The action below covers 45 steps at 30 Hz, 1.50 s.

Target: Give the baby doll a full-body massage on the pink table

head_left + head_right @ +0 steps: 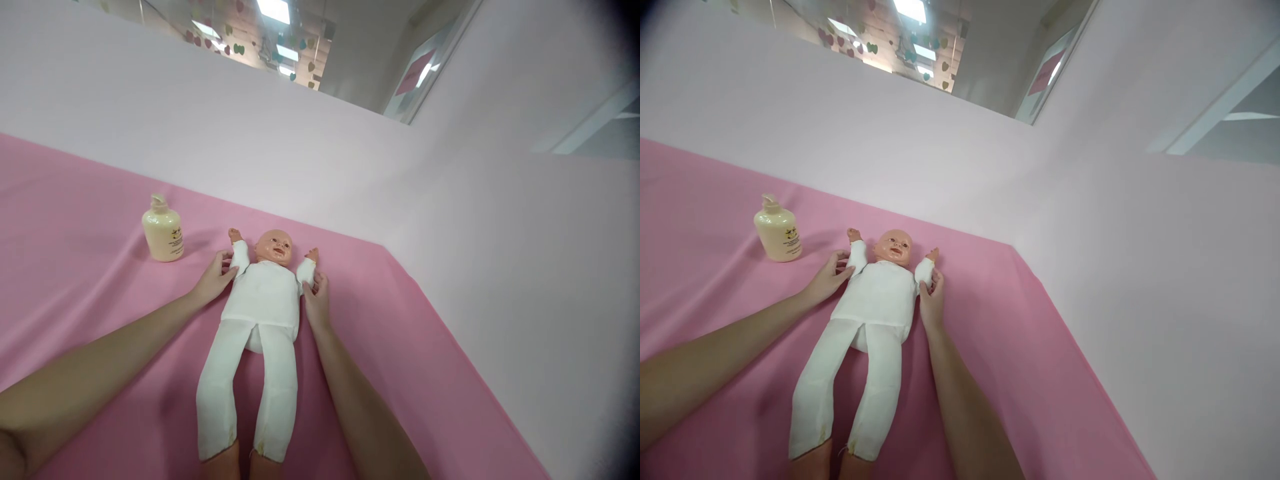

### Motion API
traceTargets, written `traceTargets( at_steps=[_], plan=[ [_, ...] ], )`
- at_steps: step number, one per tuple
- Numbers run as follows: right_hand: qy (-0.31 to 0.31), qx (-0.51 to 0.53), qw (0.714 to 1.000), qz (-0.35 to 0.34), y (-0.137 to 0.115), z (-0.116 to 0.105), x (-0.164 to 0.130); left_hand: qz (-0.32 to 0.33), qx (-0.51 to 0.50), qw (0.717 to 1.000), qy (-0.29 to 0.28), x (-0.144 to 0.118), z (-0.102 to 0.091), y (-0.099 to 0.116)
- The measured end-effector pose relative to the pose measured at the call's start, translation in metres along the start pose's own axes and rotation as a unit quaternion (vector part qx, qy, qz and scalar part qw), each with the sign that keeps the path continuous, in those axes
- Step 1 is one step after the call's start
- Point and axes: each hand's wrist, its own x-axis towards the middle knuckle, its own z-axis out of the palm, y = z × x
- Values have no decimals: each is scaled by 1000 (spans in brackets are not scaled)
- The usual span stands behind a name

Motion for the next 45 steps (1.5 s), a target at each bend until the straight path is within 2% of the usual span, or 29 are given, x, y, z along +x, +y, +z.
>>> traceTargets(
  at_steps=[5,12,24,29,32,35,39,42,45],
  plan=[
    [6,-29,1000,4,-2,-1,-2,22,16,1000,-12,1,-1,-4],
    [-4,-59,998,7,3,-2,2,-1,29,999,-23,6,-3,-13],
    [-1,-62,998,12,9,-2,4,-6,45,999,-30,6,-4,-12],
    [-9,-69,998,13,8,-2,5,-18,16,999,-33,7,-4,-15],
    [-19,-29,999,18,9,-2,7,-15,-45,998,-47,7,-4,-15],
    [-20,62,998,26,10,-2,9,-23,-123,991,-35,8,-4,-11],
    [-19,157,986,54,9,-2,10,-62,-221,973,-29,10,-2,-5],
    [-19,216,973,80,8,-1,10,-85,-251,963,-35,11,-1,-4],
    [-20,250,962,104,7,0,10,-81,-269,959,-46,10,-2,-5]
  ],
)
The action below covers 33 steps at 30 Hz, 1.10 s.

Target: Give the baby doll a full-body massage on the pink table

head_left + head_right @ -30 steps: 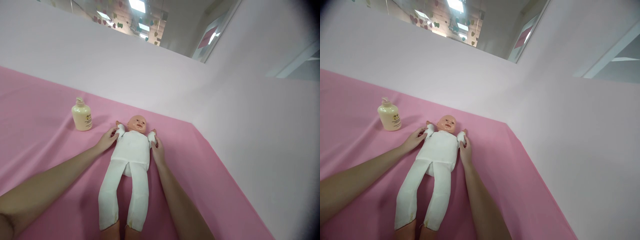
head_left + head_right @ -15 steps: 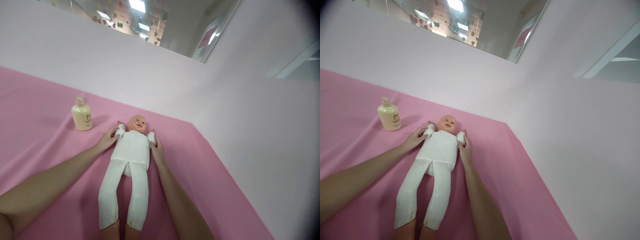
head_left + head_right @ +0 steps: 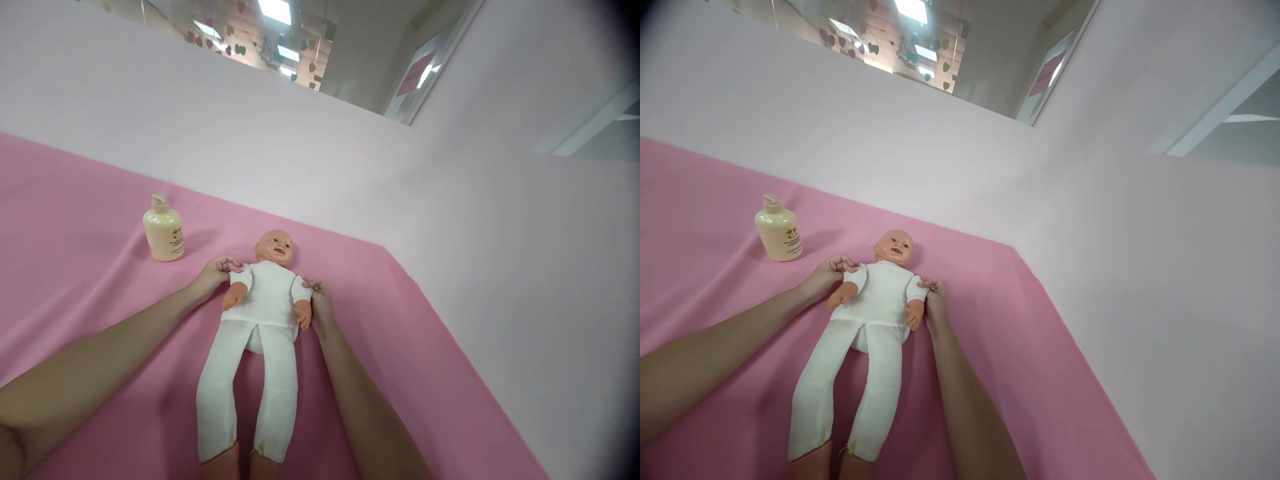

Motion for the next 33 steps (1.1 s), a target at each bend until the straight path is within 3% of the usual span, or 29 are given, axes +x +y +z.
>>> traceTargets(
  at_steps=[9,25,33],
  plan=[
    [-7,-75,996,-38,-4,4,-5,-2,6,999,-38,0,-4,-2],
    [20,-149,987,-63,-7,4,-9,15,38,999,-7,-5,5,5],
    [37,-211,972,-95,-3,-1,-6,11,76,997,12,-1,-2,-2]
  ],
)
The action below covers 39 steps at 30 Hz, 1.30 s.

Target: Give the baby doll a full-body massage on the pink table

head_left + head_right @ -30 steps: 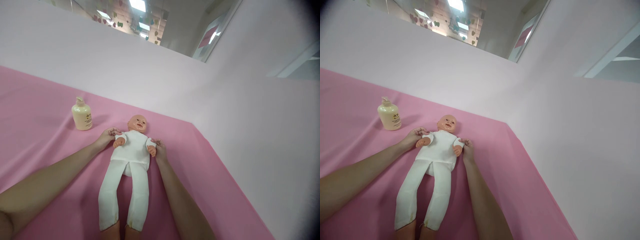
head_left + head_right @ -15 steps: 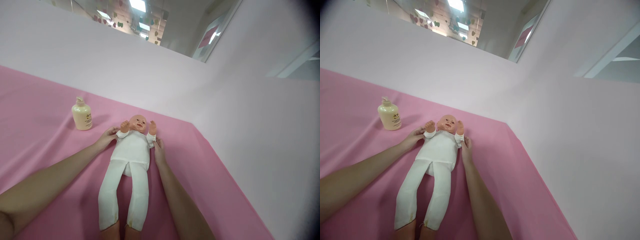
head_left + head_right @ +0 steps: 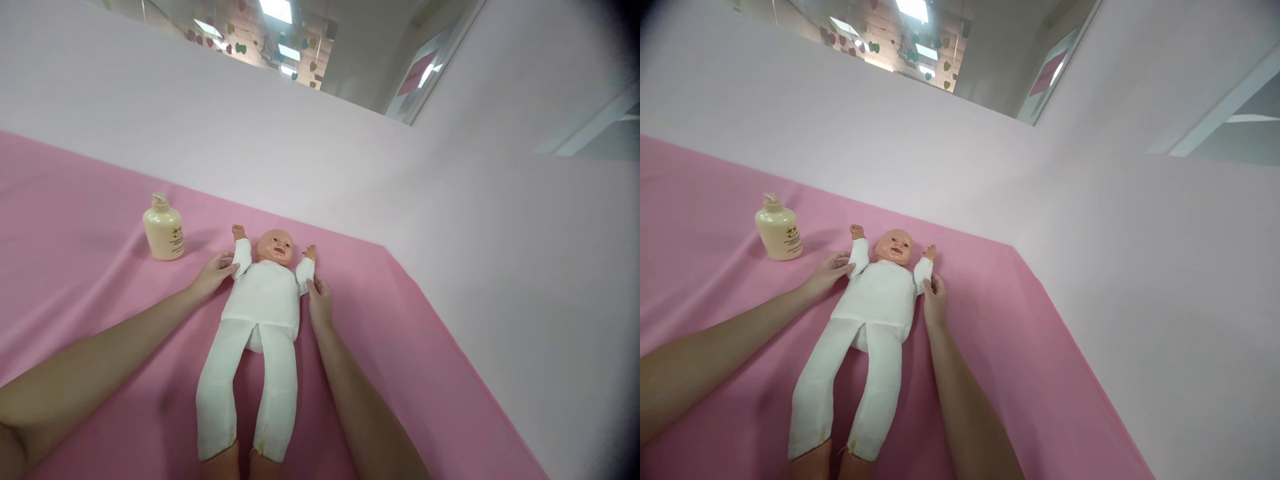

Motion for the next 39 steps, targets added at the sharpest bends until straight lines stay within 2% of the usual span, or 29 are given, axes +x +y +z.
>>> traceTargets(
  at_steps=[5,13,20,32,39],
  plan=[
    [22,-17,1000,-9,0,-1,-1,40,58,997,18,1,-3,-6],
    [-11,-56,998,-15,4,-3,1,79,135,987,34,2,-6,-8],
    [-8,-54,998,5,1,-4,1,55,121,991,4,0,-6,-7],
    [-23,-69,997,9,-1,-1,-1,41,146,988,10,4,-8,-15],
    [-26,-53,998,10,1,-2,1,35,162,986,7,-1,-6,-6]
  ],
)
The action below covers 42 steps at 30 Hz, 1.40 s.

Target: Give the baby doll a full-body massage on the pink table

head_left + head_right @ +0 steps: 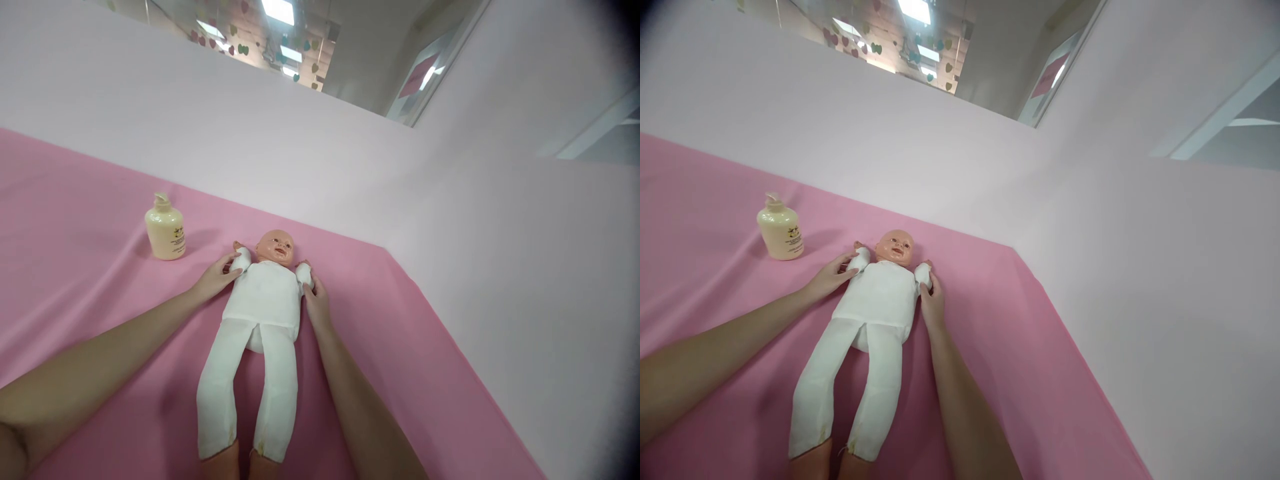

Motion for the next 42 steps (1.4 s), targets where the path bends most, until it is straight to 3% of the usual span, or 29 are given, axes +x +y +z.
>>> traceTargets(
  at_steps=[4,11,15,24,31,42],
  plan=[
    [-10,40,999,6,2,0,2,0,-19,1000,-4,0,0,0],
    [-6,171,985,18,7,-1,8,-42,-227,973,-5,2,1,11],
    [-10,212,976,44,11,-3,10,-61,-263,963,-17,0,3,17],
    [-6,200,978,50,14,0,11,-67,-248,966,-28,3,1,8],
    [-30,169,985,36,6,4,3,-43,-247,967,-35,-4,6,20],
    [4,81,997,-8,-5,5,-5,-3,-139,989,-48,-3,2,8]
  ],
)
